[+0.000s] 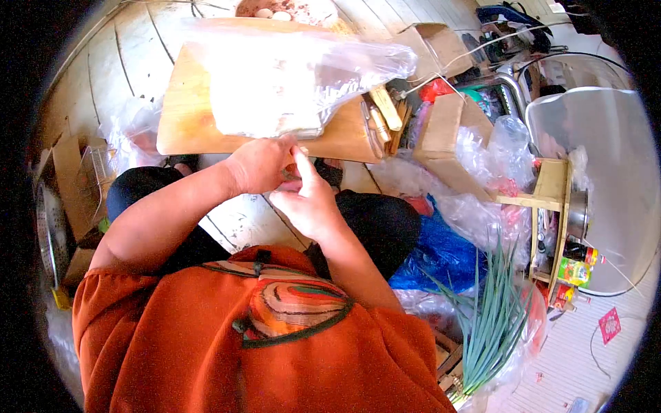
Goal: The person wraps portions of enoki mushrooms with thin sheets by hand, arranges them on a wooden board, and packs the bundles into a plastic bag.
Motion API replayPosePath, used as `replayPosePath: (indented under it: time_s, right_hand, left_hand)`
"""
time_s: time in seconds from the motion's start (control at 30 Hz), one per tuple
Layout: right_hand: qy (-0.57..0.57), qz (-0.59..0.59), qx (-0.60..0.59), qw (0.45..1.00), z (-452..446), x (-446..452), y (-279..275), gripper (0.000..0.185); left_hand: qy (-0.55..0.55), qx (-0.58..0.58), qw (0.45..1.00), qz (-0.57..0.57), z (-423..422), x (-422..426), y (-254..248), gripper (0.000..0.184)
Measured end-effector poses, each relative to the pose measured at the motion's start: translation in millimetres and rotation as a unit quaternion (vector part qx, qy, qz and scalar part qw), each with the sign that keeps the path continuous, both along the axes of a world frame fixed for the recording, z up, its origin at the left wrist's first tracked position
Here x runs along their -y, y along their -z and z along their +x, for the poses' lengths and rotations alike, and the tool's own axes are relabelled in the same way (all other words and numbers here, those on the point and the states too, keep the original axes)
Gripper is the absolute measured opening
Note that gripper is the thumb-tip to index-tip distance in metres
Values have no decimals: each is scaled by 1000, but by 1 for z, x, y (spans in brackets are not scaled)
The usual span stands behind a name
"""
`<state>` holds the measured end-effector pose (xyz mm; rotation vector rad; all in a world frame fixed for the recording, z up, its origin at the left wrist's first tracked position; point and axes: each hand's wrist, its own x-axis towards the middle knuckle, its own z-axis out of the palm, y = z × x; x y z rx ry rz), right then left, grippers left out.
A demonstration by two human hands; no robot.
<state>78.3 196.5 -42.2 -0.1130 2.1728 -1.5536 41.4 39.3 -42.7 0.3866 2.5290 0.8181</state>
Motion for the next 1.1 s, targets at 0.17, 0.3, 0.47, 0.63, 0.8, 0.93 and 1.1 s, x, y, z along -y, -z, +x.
replayPosePath:
  time_s: [0.17,0.3,0.47,0.63,0.8,0.93,1.1]
  right_hand:
    - [174,-237,137,946,-7,-4,-16,62]
    - [241,-302,165,907,-16,-21,-14,39]
    - [193,-292,161,923,-15,-14,-2,28]
    - [229,-314,40,920,-22,-3,-4,28]
    - [185,-345,-58,919,-43,-21,-17,28]
    - [193,-326,-118,918,-61,-13,-52,30]
    - [83,-335,-175,922,-99,1,-88,36]
  left_hand:
    - [-77,0,991,113,-6,5,-9,45]
    - [-131,-24,971,200,-6,6,-10,35]
    - [-99,-75,968,219,0,1,-12,32]
    - [-33,-219,936,273,-2,7,-9,42]
    - [-151,-314,805,480,-17,58,-42,29]
    - [-367,-533,715,263,-37,105,-64,31]
    - [-451,-409,785,117,-57,115,-60,59]
